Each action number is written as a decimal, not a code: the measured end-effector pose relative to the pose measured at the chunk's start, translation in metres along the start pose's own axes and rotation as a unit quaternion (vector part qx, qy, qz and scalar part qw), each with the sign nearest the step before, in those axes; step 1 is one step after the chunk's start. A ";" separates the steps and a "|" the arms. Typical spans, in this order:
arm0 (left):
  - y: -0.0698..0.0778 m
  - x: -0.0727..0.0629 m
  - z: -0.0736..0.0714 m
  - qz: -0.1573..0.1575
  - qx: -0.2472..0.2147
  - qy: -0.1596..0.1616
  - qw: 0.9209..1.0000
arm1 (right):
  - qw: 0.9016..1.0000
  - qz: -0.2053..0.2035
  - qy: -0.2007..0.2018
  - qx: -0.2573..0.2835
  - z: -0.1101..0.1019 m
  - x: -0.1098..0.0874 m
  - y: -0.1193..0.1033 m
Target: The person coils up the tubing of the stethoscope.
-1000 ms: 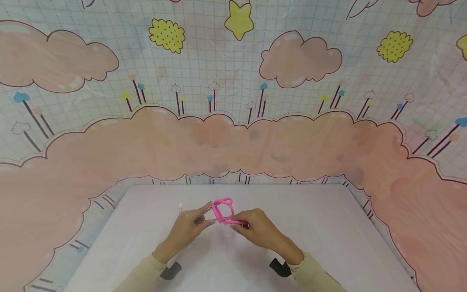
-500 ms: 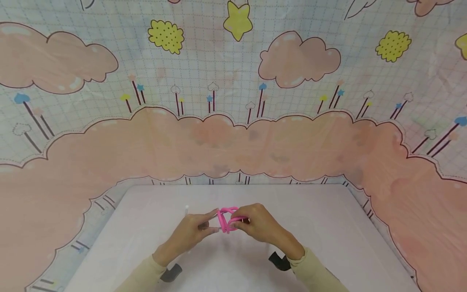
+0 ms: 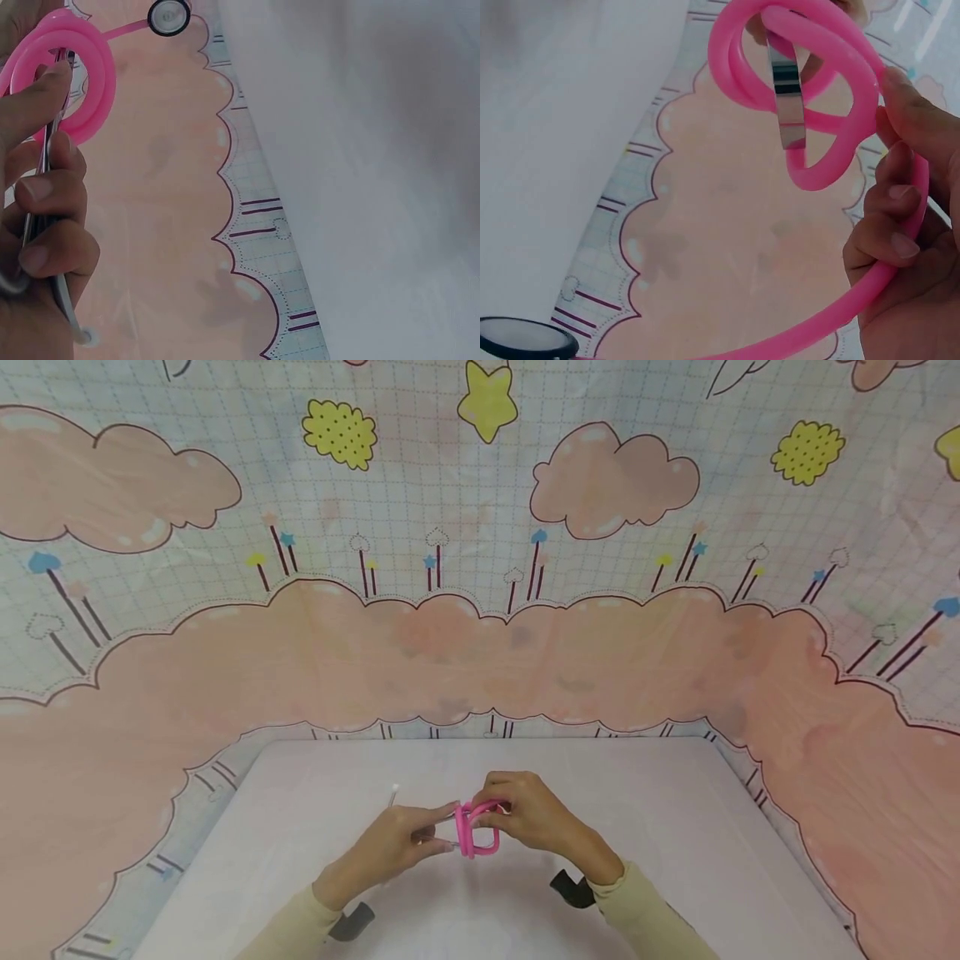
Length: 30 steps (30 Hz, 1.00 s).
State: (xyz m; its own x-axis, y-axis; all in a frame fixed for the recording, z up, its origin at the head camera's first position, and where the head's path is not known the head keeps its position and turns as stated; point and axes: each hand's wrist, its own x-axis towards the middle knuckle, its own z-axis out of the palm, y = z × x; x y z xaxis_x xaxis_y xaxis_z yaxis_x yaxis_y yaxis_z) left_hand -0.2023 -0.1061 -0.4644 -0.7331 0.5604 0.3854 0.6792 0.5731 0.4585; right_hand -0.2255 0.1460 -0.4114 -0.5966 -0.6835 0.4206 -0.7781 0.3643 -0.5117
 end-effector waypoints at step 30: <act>0.001 -0.005 -0.001 0.119 -0.038 0.024 0.992 | 0.990 -0.047 -0.046 0.122 0.011 0.012 0.036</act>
State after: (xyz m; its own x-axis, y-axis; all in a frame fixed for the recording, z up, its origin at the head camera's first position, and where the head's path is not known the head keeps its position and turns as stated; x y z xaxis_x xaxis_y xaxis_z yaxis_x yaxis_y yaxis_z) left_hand -0.1977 -0.1087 -0.4652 -0.5549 0.6446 0.5259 0.8295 0.3804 0.4089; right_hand -0.2581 0.1441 -0.4332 -0.4955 -0.7656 0.4103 -0.7518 0.1414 -0.6440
